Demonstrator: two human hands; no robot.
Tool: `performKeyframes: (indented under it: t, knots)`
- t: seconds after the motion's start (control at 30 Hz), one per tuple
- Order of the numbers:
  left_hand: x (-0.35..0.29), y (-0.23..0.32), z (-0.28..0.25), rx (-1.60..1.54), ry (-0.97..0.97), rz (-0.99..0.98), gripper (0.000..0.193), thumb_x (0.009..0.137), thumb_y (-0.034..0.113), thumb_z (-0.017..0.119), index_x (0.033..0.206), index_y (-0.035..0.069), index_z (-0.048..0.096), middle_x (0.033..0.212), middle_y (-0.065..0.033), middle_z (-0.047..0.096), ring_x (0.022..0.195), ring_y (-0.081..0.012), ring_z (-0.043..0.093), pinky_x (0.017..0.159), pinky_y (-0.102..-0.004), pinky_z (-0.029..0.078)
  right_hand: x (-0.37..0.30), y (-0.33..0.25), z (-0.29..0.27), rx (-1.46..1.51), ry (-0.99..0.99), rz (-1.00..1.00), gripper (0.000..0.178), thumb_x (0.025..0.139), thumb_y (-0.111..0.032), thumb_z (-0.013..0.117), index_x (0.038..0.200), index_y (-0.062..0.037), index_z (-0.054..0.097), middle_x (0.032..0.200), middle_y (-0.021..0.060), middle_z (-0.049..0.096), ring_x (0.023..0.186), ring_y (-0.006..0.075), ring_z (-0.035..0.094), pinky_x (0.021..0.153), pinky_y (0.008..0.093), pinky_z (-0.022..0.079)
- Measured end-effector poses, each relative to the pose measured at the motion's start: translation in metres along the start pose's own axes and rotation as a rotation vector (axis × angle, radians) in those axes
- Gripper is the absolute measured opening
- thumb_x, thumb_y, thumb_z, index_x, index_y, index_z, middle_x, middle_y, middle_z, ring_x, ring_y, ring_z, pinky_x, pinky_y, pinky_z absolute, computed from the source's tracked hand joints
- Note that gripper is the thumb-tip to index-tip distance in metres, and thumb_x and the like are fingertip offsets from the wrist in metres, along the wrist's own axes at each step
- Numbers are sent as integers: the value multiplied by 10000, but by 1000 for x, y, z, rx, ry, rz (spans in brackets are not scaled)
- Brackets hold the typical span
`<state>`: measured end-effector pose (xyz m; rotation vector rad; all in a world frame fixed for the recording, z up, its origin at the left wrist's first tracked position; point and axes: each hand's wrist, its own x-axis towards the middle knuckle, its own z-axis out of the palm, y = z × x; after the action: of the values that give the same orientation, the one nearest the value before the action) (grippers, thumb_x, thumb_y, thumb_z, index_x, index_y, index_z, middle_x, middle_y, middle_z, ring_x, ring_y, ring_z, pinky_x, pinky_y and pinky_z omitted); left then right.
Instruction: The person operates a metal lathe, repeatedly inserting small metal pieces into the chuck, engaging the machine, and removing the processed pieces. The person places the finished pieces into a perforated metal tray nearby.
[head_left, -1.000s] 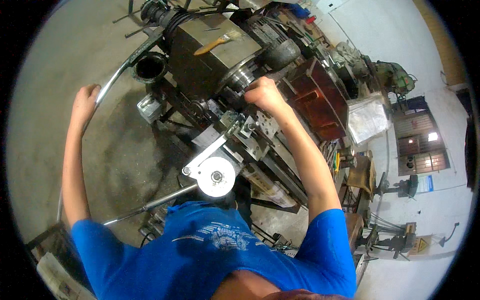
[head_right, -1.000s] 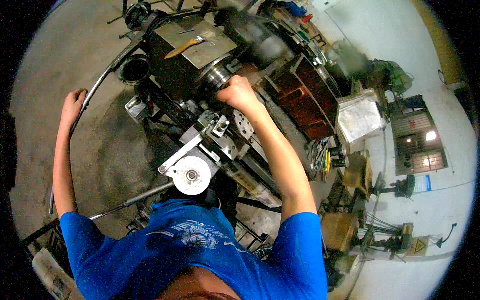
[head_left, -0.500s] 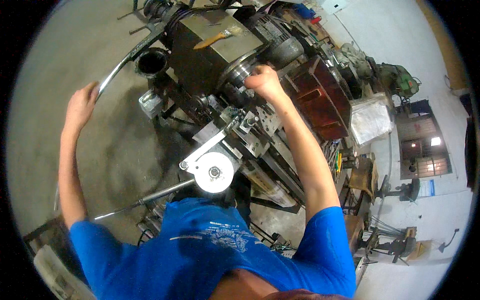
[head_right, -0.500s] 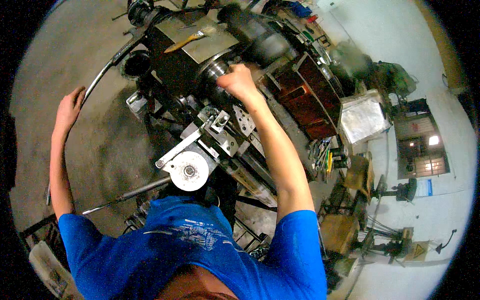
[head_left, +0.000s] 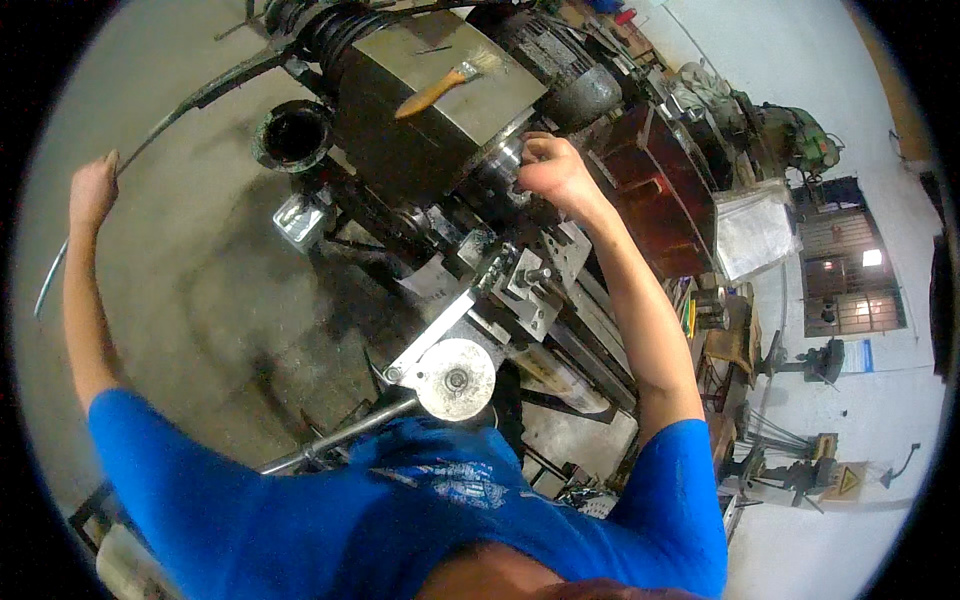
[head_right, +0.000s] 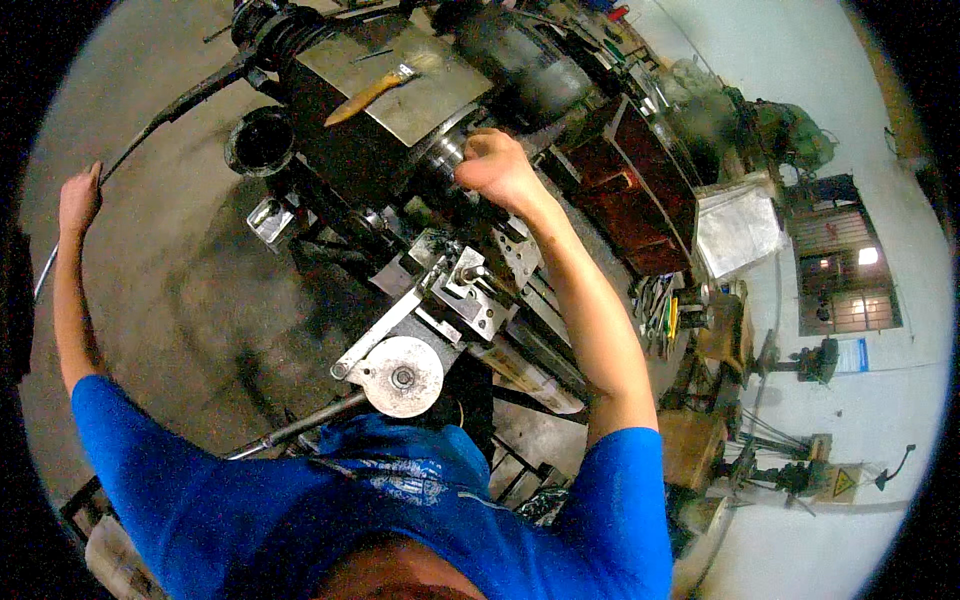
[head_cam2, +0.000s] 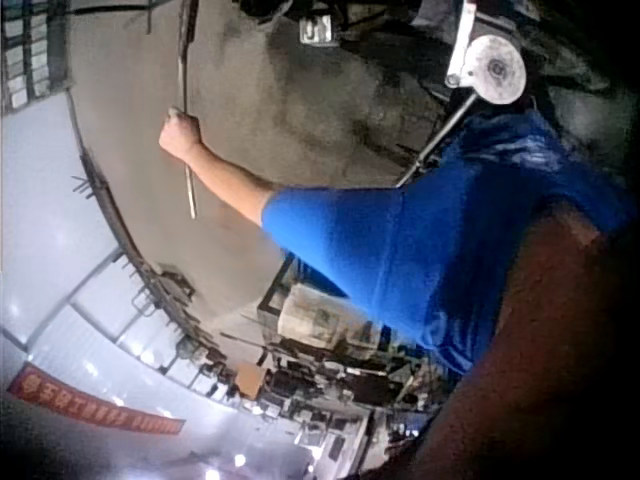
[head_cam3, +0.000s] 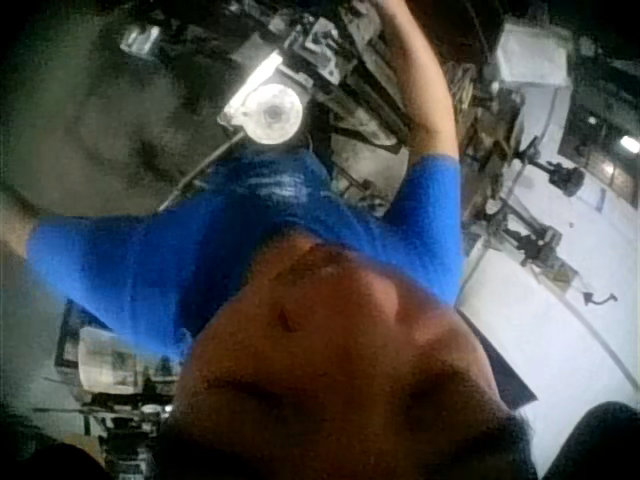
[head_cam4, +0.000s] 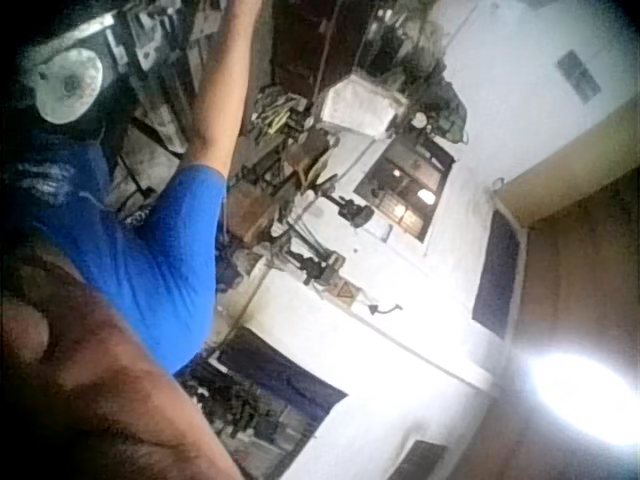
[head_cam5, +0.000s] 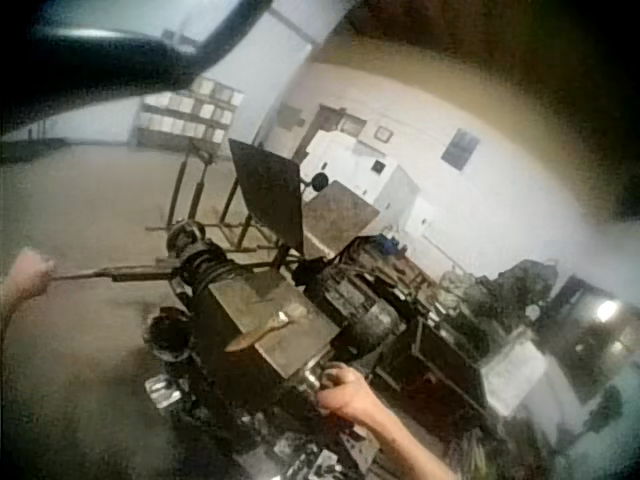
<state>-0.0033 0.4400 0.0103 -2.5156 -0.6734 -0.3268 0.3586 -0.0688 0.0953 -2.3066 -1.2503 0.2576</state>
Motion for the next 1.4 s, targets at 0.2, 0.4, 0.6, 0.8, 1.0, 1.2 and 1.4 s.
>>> performKeyframes:
  t: [0.2, 0.4, 0.6, 0.8, 1.0, 1.2, 1.4]
  knots:
    - [13, 2, 16, -11, -171, -207, 83, 738, 83, 470, 787, 43, 523, 746, -153, 571, 688, -326, 567, 605, -405, 465, -8, -15, -7, -20, -35, 104, 253, 533, -189, 560, 660, 24, 510, 687, 175, 539, 654, 253, 530, 624, 325, 425]
    - [11, 43, -32, -314, -223, -591, 270, 756, 180, 476, 989, 79, 568, 917, -147, 598, 840, -302, 578, 717, -382, 463, -43, -26, -20, -92, 163, -76, 269, 512, -183, 577, 728, -24, 569, 1093, 192, 496, 940, 316, 524, 793, 342, 429]
    - [-17, 187, -46, -1205, 284, -346, 239, 743, 132, 536, 935, 3, 595, 883, -131, 619, 848, -233, 589, 757, -306, 440, -166, -9, -66, -20, 332, 48, 253, 514, -92, 568, 760, -34, 574, 1175, 160, 462, 1007, 324, 499, 837, 330, 407]
    - [-14, 314, 54, -810, -460, -154, 427, 684, 310, 618, 941, -22, 540, 878, -213, 578, 846, -349, 553, 728, -419, 440, -306, 45, -75, -111, 412, 487, 259, 514, -30, 536, 768, -7, 583, 1096, 162, 522, 934, 290, 546, 793, 297, 415]
    - [26, 280, 27, -248, -446, 315, 156, 689, 151, 562, 823, 71, 572, 835, -118, 607, 769, -288, 590, 650, -406, 467, -414, 79, -65, -122, 474, 731, 242, 536, -36, 529, 767, 18, 582, 958, 142, 579, 811, 255, 571, 721, 275, 430]
    - [-11, 279, 22, -490, -488, 112, 312, 711, 220, 587, 976, 61, 540, 841, -176, 598, 791, -324, 576, 672, -409, 461, -511, 134, -68, -73, 661, 1103, 338, 609, -87, 551, 936, -11, 588, 771, 129, 617, 709, 188, 587, 622, 293, 450]
    - [-63, 257, -74, -777, -892, 144, 448, 714, 229, 598, 1088, 0, 507, 840, -180, 610, 792, -255, 599, 708, -350, 454, -649, 211, -63, -552, 268, 1361, 711, 558, -165, 668, 1212, -80, 402, 1196, 106, 462, 1047, 287, 475, 839, 351, 411]
